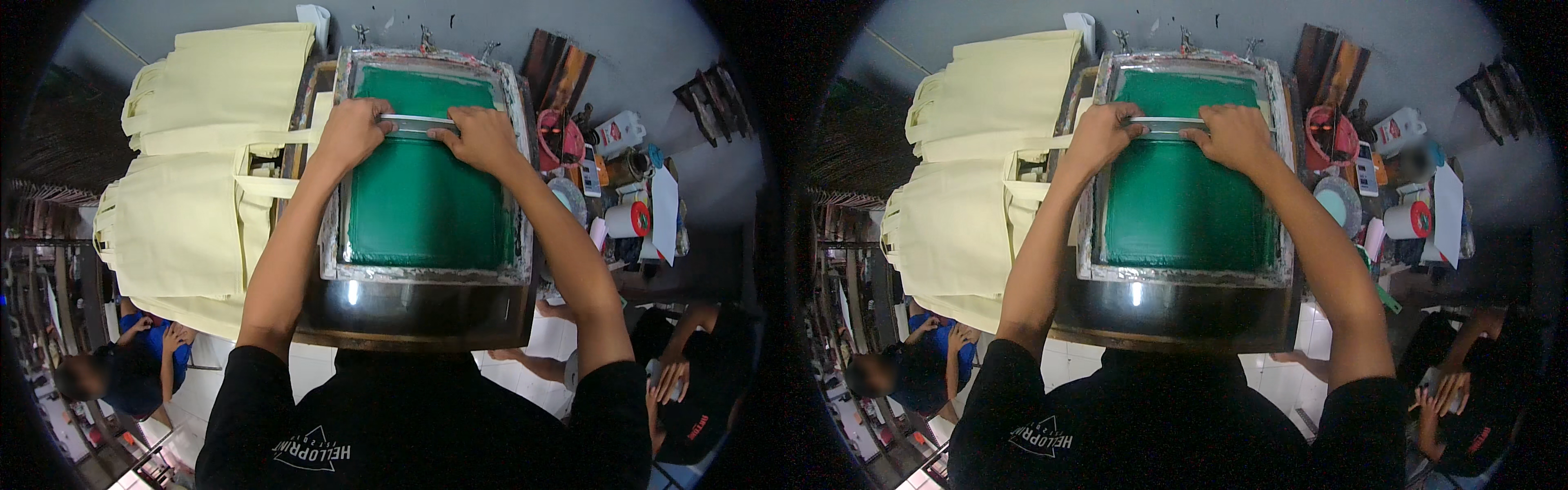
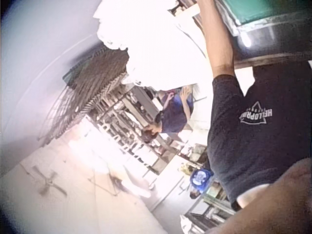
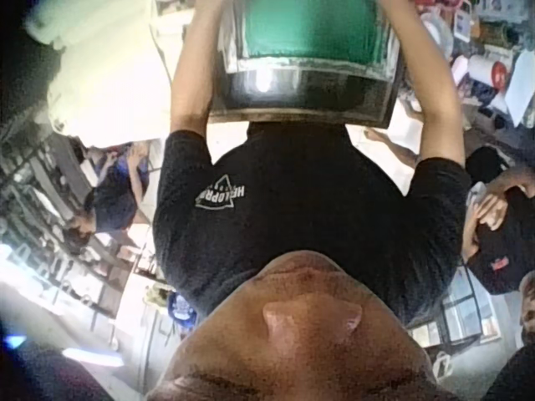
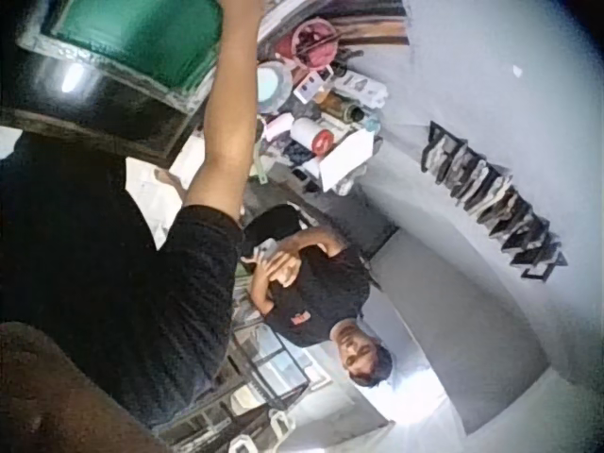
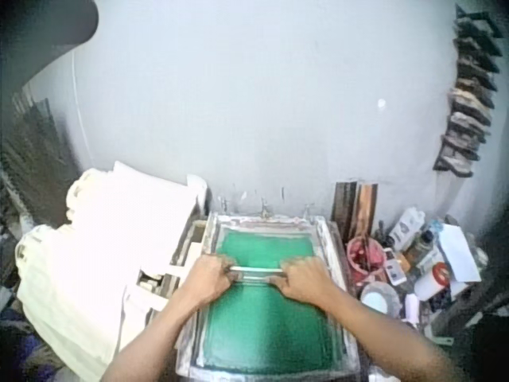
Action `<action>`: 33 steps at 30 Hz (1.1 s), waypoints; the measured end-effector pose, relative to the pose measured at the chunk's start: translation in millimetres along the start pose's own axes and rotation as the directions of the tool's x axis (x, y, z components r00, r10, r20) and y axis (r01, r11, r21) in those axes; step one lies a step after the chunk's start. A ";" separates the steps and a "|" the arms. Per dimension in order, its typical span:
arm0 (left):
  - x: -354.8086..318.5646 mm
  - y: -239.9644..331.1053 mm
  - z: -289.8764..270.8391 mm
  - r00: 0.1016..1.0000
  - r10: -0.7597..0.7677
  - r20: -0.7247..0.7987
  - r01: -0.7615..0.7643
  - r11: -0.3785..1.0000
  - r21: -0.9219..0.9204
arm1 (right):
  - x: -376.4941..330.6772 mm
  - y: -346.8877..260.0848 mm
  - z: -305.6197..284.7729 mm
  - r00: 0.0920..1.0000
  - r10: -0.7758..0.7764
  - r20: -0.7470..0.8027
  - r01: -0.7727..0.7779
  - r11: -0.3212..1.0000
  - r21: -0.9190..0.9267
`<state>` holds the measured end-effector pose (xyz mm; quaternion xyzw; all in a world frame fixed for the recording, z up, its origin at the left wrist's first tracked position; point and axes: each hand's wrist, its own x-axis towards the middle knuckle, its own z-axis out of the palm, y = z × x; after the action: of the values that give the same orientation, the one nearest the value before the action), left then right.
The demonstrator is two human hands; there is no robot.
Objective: The person performs screen printing on yellow tote bags, placing each bag on the printing frame, pulling a squeegee across the screen to apply green ink, and then moving the printed bag to a stack.
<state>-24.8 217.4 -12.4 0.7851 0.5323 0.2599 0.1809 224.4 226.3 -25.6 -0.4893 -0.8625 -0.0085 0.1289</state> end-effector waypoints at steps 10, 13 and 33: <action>-102.5 36.4 -5.2 0.999 0.006 0.050 -0.004 0.999 -0.034 | -91.5 -57.5 -9.2 1.000 -0.001 0.009 0.000 0.997 0.077; -139.9 52.5 -9.0 0.997 0.002 0.071 0.000 1.000 -0.027 | -125.5 -80.2 -14.9 1.000 0.005 0.009 -0.006 0.995 0.101; -174.6 52.9 -44.2 0.745 0.134 -0.653 -0.265 0.959 -0.105 | -124.4 -84.5 -131.6 0.821 -0.225 -0.525 0.200 0.974 -0.106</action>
<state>-64.2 36.0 14.9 0.6808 0.4470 0.5792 0.0344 241.8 59.0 82.4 -0.3712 -0.8413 -0.1780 0.3502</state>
